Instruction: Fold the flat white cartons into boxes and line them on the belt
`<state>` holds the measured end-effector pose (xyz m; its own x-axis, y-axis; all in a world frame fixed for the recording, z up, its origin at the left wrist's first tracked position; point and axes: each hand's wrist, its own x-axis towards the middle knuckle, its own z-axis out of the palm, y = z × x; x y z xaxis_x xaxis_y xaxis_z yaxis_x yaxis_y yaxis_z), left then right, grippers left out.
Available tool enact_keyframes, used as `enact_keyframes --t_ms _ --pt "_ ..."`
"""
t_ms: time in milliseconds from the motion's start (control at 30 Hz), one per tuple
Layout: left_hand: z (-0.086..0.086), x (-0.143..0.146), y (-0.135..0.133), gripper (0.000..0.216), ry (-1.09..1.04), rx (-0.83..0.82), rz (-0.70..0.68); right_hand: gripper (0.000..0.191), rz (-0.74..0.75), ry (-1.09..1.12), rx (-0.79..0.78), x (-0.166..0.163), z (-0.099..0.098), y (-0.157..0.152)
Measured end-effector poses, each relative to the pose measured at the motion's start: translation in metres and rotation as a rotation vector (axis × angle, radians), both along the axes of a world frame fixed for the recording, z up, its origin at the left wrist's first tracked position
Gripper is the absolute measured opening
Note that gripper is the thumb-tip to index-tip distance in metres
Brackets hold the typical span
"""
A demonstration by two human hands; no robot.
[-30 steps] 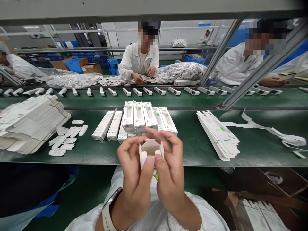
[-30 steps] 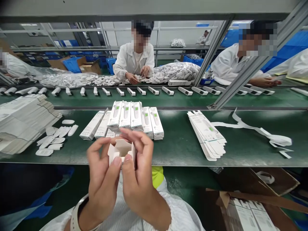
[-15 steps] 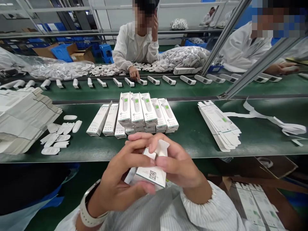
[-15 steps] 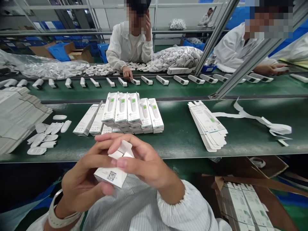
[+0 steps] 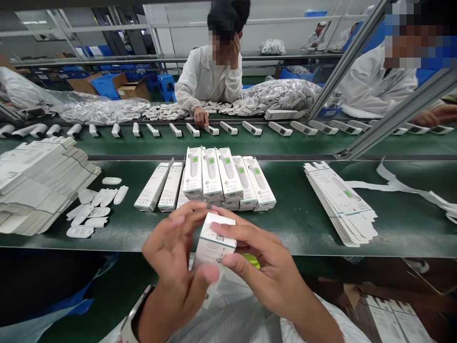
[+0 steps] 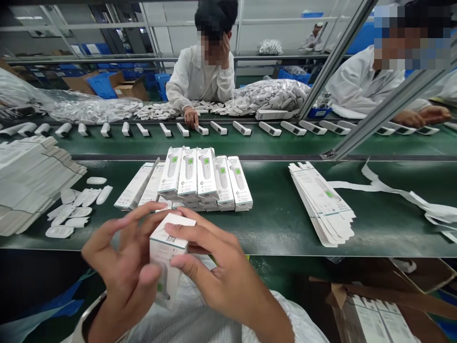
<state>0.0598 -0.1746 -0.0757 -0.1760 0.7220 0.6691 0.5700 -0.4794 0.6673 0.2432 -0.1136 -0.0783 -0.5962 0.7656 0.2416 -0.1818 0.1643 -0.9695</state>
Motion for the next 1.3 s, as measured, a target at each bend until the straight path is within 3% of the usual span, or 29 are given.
enact_keyframes --t_ms 67,133,200,300,433,500,767,1000,1067,1200,1300 --pt "-0.004 -0.006 -0.006 0.065 0.140 -0.042 0.065 0.043 -0.093 0.128 -0.092 -0.007 -0.004 0.000" --pt "-0.006 -0.013 -0.012 0.059 0.297 -0.127 0.091 0.028 -0.121 0.252 -0.228 -0.013 -0.008 0.002" --pt "-0.006 -0.020 -0.016 0.054 0.404 -0.168 0.077 0.003 -0.063 0.288 -0.320 -0.017 -0.011 0.006" --pt "-0.008 -0.028 -0.017 0.049 0.445 -0.144 0.051 0.005 0.064 0.235 -0.427 -0.017 -0.013 0.012" --pt "-0.014 -0.034 -0.016 0.046 0.476 -0.099 0.068 0.056 0.215 0.173 -0.628 -0.016 -0.018 0.020" --pt "-0.017 -0.036 -0.016 0.048 0.513 -0.074 0.039 0.062 0.241 0.130 -0.646 -0.018 -0.020 0.023" --pt "-0.022 -0.035 -0.013 0.050 0.480 -0.036 0.086 0.054 0.067 -0.006 -0.471 -0.033 -0.019 0.017" --pt "-0.019 -0.041 -0.016 0.055 0.323 -0.140 0.033 0.051 0.291 0.060 -0.420 -0.011 -0.021 0.030" --pt "-0.018 -0.040 -0.013 0.054 0.272 -0.177 0.027 0.058 0.314 0.043 -0.383 -0.006 -0.016 0.030" --pt "-0.014 -0.031 0.019 0.048 0.141 -0.212 0.060 0.081 0.195 -0.118 0.007 0.009 0.004 0.024" --pt "-0.011 -0.027 0.055 0.059 0.027 -0.204 0.072 0.071 -0.029 0.003 0.151 0.034 0.009 0.024"
